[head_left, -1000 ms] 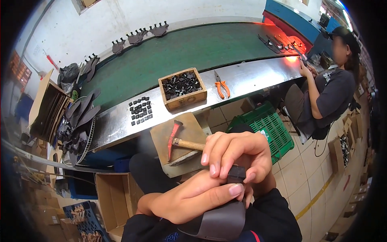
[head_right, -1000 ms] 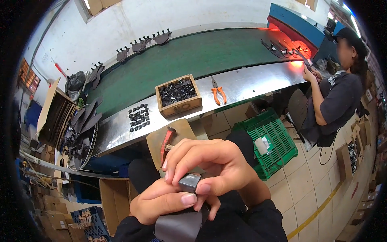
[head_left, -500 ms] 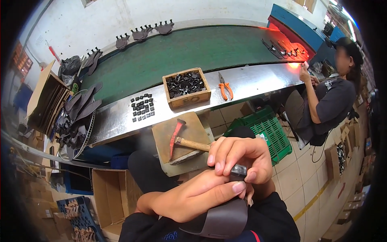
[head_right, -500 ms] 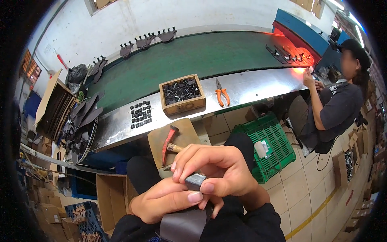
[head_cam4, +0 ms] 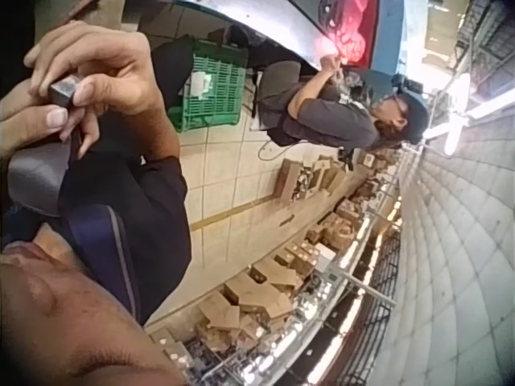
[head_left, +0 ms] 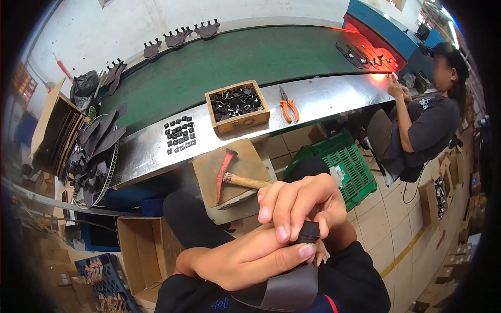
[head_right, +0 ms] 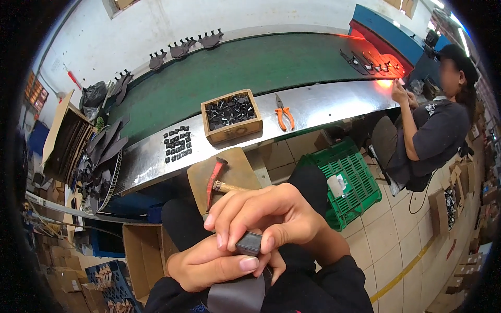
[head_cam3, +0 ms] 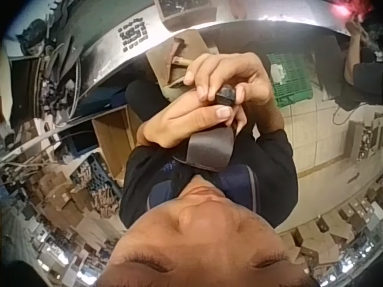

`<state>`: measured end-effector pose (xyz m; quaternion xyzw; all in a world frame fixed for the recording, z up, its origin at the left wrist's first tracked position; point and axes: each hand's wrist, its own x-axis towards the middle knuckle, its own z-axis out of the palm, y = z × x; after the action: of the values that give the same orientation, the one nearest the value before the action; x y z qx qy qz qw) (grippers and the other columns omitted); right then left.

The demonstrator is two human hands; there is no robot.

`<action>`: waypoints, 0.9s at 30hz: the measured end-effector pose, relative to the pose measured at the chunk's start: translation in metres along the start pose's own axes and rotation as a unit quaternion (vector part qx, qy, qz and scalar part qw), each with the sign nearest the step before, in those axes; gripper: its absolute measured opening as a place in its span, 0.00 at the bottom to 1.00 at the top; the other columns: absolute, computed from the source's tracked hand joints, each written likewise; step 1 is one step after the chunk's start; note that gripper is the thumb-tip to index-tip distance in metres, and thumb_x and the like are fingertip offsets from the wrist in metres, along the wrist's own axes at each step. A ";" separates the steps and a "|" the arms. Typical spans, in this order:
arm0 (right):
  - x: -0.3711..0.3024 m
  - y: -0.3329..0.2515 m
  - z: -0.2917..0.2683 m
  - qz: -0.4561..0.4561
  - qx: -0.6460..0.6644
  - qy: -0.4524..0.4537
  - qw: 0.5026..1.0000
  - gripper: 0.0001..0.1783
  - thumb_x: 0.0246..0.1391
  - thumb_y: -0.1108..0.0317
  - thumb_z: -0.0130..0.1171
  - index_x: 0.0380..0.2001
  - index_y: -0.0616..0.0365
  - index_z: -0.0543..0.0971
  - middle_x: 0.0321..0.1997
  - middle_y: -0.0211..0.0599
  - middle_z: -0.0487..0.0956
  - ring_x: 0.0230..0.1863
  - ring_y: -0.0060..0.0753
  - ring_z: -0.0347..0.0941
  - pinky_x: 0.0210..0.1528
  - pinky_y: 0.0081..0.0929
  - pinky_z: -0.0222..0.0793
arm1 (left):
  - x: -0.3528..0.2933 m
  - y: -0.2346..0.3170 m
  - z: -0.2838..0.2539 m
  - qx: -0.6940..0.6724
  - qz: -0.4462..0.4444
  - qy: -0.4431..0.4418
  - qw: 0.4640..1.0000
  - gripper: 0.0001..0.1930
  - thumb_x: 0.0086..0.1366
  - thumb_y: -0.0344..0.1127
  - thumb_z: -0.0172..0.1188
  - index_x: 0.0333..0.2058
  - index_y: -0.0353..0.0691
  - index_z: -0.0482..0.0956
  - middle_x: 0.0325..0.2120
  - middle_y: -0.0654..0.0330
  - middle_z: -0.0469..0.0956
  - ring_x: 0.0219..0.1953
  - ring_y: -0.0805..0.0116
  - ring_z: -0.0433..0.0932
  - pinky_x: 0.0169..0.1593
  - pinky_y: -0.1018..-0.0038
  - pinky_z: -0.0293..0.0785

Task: Manually assembling shoe components and securing them with a hammer on a workshop bench.

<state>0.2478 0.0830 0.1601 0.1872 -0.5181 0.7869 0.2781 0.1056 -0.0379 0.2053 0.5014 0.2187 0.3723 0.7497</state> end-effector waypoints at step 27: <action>0.004 0.008 0.006 0.014 -0.031 0.085 0.996 0.23 0.56 0.49 0.66 0.32 0.62 0.83 0.35 0.42 0.83 0.47 0.45 0.76 0.54 0.42 0.65 | -0.006 0.006 0.003 -0.057 -0.039 0.088 0.994 0.17 0.79 0.40 0.43 0.50 0.30 0.71 0.43 0.59 0.73 0.47 0.73 0.71 0.53 0.76 0.67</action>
<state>0.2394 0.0754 0.1588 0.1038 -0.5192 0.7876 0.3152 0.1018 -0.0434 0.2113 0.4144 0.2813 0.3975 0.7688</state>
